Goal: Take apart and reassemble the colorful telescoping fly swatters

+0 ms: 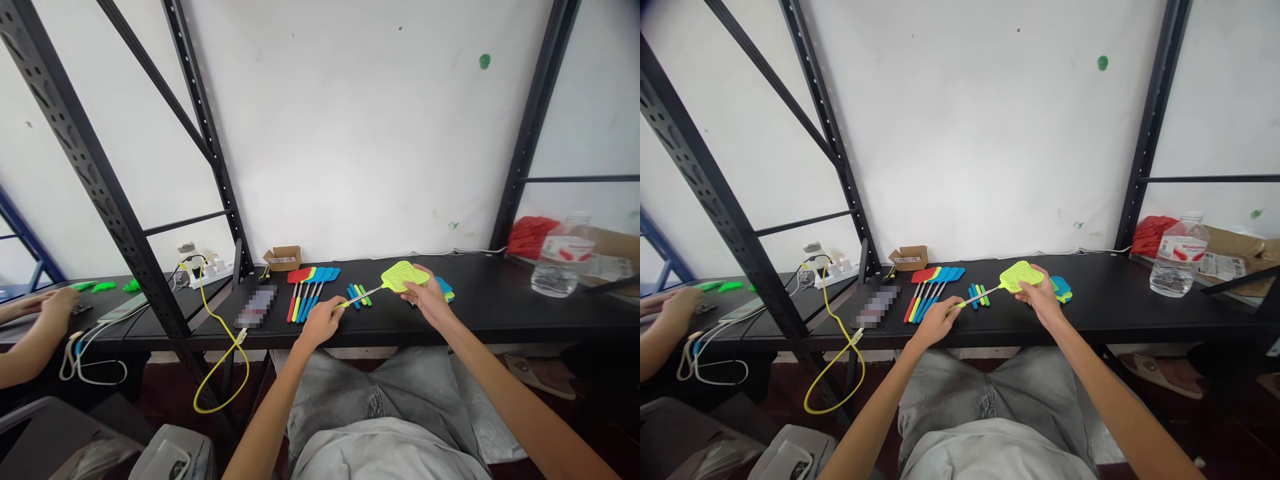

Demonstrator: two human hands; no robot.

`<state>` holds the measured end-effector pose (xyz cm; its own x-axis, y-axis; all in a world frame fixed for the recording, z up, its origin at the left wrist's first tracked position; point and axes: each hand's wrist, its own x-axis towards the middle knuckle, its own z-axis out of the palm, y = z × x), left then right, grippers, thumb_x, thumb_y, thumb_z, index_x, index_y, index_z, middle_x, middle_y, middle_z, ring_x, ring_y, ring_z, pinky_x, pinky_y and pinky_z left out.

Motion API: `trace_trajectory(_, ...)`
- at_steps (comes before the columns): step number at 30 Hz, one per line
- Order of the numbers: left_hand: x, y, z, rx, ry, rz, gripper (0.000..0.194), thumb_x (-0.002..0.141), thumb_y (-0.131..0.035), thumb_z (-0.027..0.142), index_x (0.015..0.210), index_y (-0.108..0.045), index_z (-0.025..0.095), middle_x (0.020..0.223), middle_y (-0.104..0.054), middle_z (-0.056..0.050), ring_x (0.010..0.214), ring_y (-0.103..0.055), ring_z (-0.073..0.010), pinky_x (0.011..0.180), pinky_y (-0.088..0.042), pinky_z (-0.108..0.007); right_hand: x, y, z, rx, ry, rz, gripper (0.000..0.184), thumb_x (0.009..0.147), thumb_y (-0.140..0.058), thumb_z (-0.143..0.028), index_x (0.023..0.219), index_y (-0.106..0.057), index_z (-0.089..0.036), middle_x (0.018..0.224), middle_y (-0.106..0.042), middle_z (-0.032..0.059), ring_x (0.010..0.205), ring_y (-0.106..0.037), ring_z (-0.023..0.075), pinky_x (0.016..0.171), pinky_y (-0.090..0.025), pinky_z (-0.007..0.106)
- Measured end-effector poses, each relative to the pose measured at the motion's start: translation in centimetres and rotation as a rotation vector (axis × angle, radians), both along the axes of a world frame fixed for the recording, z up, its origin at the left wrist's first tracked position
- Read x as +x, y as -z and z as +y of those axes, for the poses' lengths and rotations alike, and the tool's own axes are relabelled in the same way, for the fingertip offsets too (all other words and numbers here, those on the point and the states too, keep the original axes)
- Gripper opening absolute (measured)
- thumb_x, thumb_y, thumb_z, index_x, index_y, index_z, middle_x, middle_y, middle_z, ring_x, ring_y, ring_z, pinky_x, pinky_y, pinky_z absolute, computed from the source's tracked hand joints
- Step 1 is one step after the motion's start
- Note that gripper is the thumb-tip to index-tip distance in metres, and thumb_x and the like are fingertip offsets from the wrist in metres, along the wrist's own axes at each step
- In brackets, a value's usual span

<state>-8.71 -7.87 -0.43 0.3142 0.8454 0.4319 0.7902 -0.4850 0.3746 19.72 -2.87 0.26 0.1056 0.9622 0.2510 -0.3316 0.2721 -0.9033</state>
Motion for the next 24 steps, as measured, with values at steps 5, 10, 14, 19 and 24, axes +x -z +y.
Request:
trace_trajectory(5, -0.1, -0.1, 0.0, -0.005, 0.007, -0.004, 0.028, 0.098, -0.039, 0.033, 0.114, -0.061, 0.026, 0.067, -0.057, 0.001, 0.064, -0.055, -0.0187, 0.059, -0.031, -0.026, -0.5, 0.1, -0.1, -0.004, -0.009, -0.001, 0.066, 0.073, -0.078, -0.023, 0.127, -0.041, -0.032, 0.082, -0.07, -0.0012, 0.071, -0.074, 0.0232, 0.061, -0.064, 0.031)
trace_trajectory(10, -0.2, -0.2, 0.0, 0.005, 0.006, 0.008, 0.027, 0.097, -0.04, 0.029, 0.113, -0.061, 0.024, 0.067, -0.056, 0.001, 0.065, -0.055, -0.0188, 0.059, -0.031, -0.025, -1.3, -0.1, -0.8, -0.015, -0.007, -0.009, 0.066, 0.075, -0.073, -0.019, 0.13, -0.038, -0.029, 0.083, -0.069, -0.001, 0.069, -0.074, 0.0223, 0.062, -0.064, 0.03)
trace_trajectory(14, -0.2, -0.2, 0.0, 0.014, 0.006, 0.004, 0.026, 0.096, -0.041, 0.027, 0.112, -0.06, 0.024, 0.068, -0.057, 0.001, 0.064, -0.055, -0.0185, 0.059, -0.032, -0.025, -2.0, -0.1, -1.3, -0.023, -0.006, -0.01, 0.067, 0.077, -0.07, -0.018, 0.134, -0.035, -0.028, 0.078, -0.069, -0.0015, 0.068, -0.074, 0.0226, 0.062, -0.064, 0.031)
trace_trajectory(19, -0.2, -0.2, -0.1, 0.023, -0.002, 0.012, 0.025, 0.095, -0.042, 0.026, 0.111, -0.06, 0.024, 0.067, -0.056, 0.001, 0.064, -0.055, -0.0182, 0.06, -0.032, -0.025, -2.6, 0.2, -1.3, -0.014, -0.006, -0.015, 0.069, 0.076, -0.07, -0.018, 0.134, -0.033, -0.029, 0.073, -0.066, -0.0032, 0.065, -0.073, 0.0216, 0.059, -0.063, 0.029)
trace_trajectory(24, -0.2, -0.1, -0.1, 0.015, -0.005, 0.014, 0.024, 0.095, -0.042, 0.026, 0.111, -0.06, 0.024, 0.065, -0.054, 0.002, 0.063, -0.054, -0.0177, 0.059, -0.032, -0.025, -3.0, 0.4, -1.3, -0.009, 0.003, -0.012, 0.071, 0.075, -0.071, -0.019, 0.134, -0.033, -0.03, 0.079, -0.065, -0.003, 0.06, -0.071, 0.0182, 0.055, -0.06, 0.025)
